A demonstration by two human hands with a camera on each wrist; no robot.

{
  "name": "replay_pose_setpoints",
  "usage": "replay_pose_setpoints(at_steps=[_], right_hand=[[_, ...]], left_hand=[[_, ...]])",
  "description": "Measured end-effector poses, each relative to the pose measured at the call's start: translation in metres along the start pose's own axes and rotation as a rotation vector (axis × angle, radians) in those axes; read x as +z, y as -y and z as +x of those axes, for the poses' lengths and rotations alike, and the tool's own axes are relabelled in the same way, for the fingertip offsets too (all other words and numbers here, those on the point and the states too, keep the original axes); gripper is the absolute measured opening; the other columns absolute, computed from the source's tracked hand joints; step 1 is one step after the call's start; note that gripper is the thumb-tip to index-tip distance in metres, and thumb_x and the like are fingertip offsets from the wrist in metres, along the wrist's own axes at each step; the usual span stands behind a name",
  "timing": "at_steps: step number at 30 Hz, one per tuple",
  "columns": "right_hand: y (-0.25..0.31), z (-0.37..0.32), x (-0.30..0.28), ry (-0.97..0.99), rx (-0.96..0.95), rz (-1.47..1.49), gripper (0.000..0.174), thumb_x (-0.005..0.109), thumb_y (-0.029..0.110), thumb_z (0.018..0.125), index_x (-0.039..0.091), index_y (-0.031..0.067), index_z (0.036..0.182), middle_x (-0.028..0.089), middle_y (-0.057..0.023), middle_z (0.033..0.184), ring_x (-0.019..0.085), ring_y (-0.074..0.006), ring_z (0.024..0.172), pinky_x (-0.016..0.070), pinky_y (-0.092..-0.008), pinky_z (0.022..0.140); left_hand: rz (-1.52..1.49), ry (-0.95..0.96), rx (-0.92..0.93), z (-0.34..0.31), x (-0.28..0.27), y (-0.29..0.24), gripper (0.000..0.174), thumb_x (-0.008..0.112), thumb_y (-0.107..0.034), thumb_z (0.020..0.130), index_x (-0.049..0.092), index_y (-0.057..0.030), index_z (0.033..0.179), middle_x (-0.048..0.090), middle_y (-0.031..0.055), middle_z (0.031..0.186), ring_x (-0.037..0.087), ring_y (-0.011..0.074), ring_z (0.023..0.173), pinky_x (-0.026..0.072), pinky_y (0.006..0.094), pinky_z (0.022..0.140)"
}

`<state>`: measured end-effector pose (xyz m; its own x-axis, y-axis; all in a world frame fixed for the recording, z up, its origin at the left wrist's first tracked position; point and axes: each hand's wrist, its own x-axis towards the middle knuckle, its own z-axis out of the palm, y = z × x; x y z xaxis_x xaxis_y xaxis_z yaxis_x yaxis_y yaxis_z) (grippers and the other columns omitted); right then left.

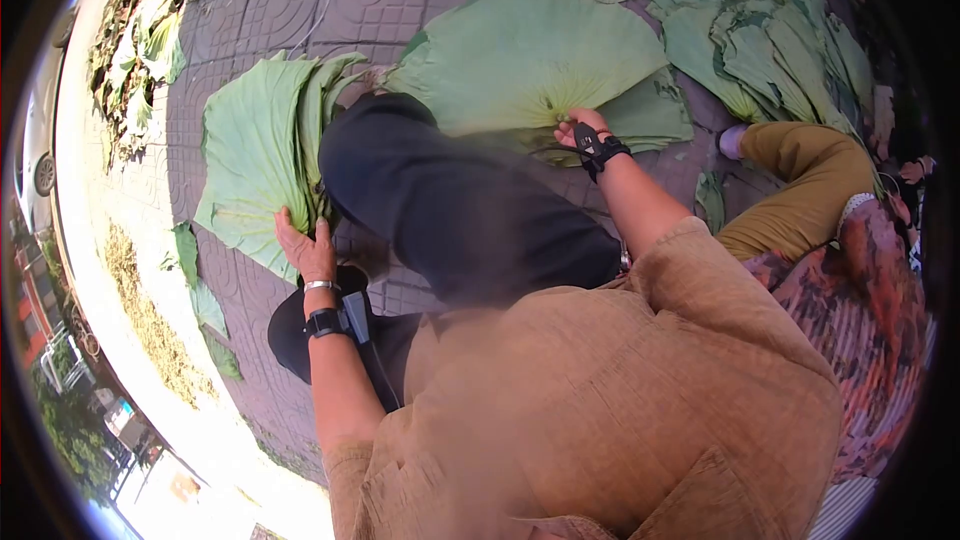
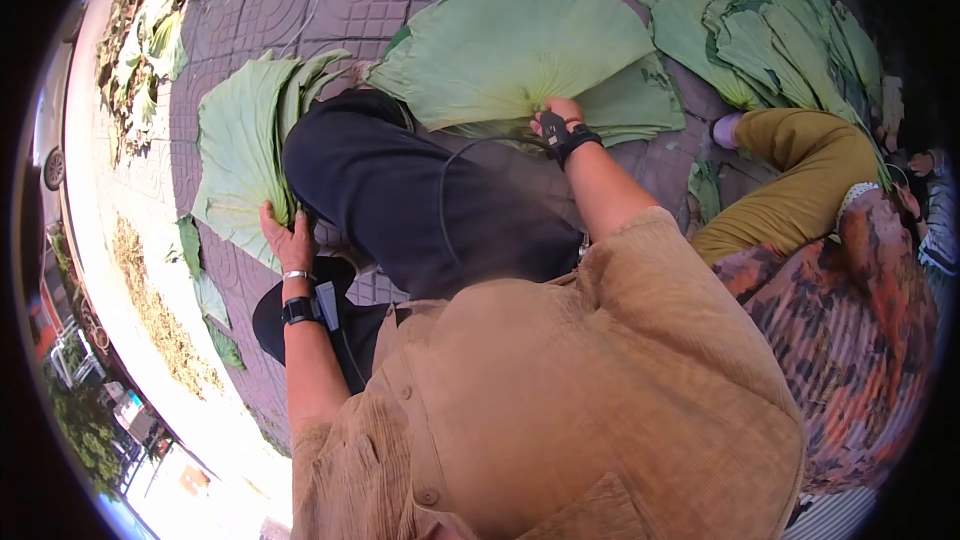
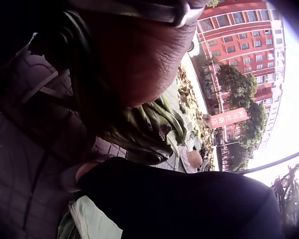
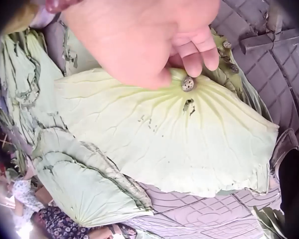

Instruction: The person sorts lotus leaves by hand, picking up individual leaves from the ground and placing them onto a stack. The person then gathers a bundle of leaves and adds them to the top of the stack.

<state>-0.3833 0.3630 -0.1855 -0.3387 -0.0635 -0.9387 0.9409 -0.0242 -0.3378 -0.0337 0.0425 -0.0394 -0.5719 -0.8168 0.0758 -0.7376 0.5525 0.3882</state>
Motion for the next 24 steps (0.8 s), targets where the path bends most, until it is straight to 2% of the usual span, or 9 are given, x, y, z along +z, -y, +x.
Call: replay_pose_setpoints(at_steps=[1, 4, 7, 10, 11, 14, 18, 19, 24], right_hand=[[-0.002, 0.01, -0.005, 0.036, 0.13, 0.076, 0.015, 0.049, 0.011, 0.083, 0.041, 0.0034, 0.093, 0.053, -0.0117, 0.079, 0.057, -0.0221, 0.066, 0.052, -0.0363, 0.052], [-0.009, 0.0, 0.003, 0.081, 0.133, 0.32, 0.014, 0.043, 0.008, 0.086, 0.04, 0.0005, 0.097, 0.05, -0.0146, 0.091, 0.055, -0.0251, 0.079, 0.0514, -0.0405, 0.068], [-0.011, 0.005, 0.009, 0.198, 0.155, 0.555, 0.016, 0.04, 0.007, 0.086, 0.04, -0.0021, 0.099, 0.047, -0.0162, 0.095, 0.052, -0.0278, 0.085, 0.0433, -0.0504, 0.08], [-0.002, -0.007, 0.023, 0.219, 0.037, 0.56, 0.017, 0.04, 0.005, 0.085, 0.038, -0.0033, 0.1, 0.047, -0.016, 0.095, 0.051, -0.0291, 0.086, 0.0415, -0.0503, 0.083], [-0.002, -0.004, 0.023, 0.196, 0.072, 0.533, 0.019, 0.043, 0.007, 0.084, 0.038, -0.0023, 0.1, 0.047, -0.0164, 0.095, 0.052, -0.0301, 0.083, 0.0449, -0.0503, 0.078], [-0.011, -0.006, 0.023, 0.051, 0.167, 0.16, 0.02, 0.044, 0.011, 0.084, 0.04, 0.0012, 0.1, 0.046, -0.0154, 0.094, 0.053, -0.0289, 0.078, 0.048, -0.0492, 0.07], [-0.018, -0.026, 0.028, -0.01, 0.109, -0.179, 0.034, 0.043, 0.023, 0.087, 0.038, 0.0034, 0.114, 0.047, -0.0167, 0.109, 0.059, -0.0269, 0.078, 0.0547, -0.042, 0.06], [-0.021, -0.018, 0.027, -0.042, 0.137, -0.178, 0.033, 0.044, 0.022, 0.086, 0.039, 0.0033, 0.113, 0.054, -0.0147, 0.096, 0.059, -0.0254, 0.076, 0.054, -0.0398, 0.057], [-0.024, 0.012, 0.013, 0.022, 0.197, -0.065, 0.025, 0.046, 0.021, 0.085, 0.041, 0.0043, 0.103, 0.055, -0.0122, 0.085, 0.056, -0.0211, 0.069, 0.0504, -0.0341, 0.052]], left_hand=[[-0.001, 0.004, -0.005, 0.0, 0.0, 0.0, 0.066, 0.062, -0.015, 0.07, 0.031, -0.0017, 0.127, 0.031, 0.0219, 0.131, 0.027, 0.0354, 0.123, 0.0204, 0.0402, 0.103], [0.008, -0.008, 0.023, 0.0, 0.001, 0.001, 0.066, 0.062, -0.015, 0.07, 0.031, -0.0017, 0.127, 0.031, 0.0218, 0.131, 0.027, 0.0354, 0.122, 0.0204, 0.0403, 0.103], [0.002, -0.015, 0.018, -0.001, 0.002, 0.001, 0.066, 0.062, -0.015, 0.07, 0.031, -0.0017, 0.127, 0.031, 0.0217, 0.13, 0.027, 0.0355, 0.122, 0.0204, 0.0406, 0.103], [0.008, -0.013, 0.023, -0.001, 0.0, -0.001, 0.066, 0.062, -0.015, 0.07, 0.031, -0.0018, 0.127, 0.031, 0.0219, 0.13, 0.027, 0.0356, 0.122, 0.0205, 0.0408, 0.103], [0.008, -0.014, 0.024, -0.001, 0.001, 0.0, 0.066, 0.062, -0.015, 0.07, 0.031, -0.0018, 0.127, 0.032, 0.0219, 0.13, 0.027, 0.0356, 0.122, 0.0206, 0.0408, 0.103], [0.008, -0.02, 0.028, 0.0, 0.002, 0.0, 0.066, 0.062, -0.015, 0.07, 0.031, -0.0018, 0.127, 0.032, 0.0218, 0.13, 0.027, 0.0356, 0.122, 0.0208, 0.0408, 0.103], [0.02, -0.023, 0.017, -0.001, 0.001, 0.001, 0.066, 0.062, -0.015, 0.07, 0.031, -0.0018, 0.127, 0.032, 0.0221, 0.13, 0.027, 0.0356, 0.122, 0.0209, 0.0408, 0.103], [0.021, -0.021, 0.015, -0.001, 0.001, 0.0, 0.066, 0.062, -0.015, 0.07, 0.031, -0.0018, 0.127, 0.032, 0.0222, 0.13, 0.027, 0.0356, 0.122, 0.0209, 0.0408, 0.103], [-0.004, -0.018, 0.017, 0.0, 0.002, -0.002, 0.066, 0.062, -0.015, 0.07, 0.031, -0.0018, 0.127, 0.031, 0.0221, 0.13, 0.027, 0.0355, 0.123, 0.0208, 0.0407, 0.103]])
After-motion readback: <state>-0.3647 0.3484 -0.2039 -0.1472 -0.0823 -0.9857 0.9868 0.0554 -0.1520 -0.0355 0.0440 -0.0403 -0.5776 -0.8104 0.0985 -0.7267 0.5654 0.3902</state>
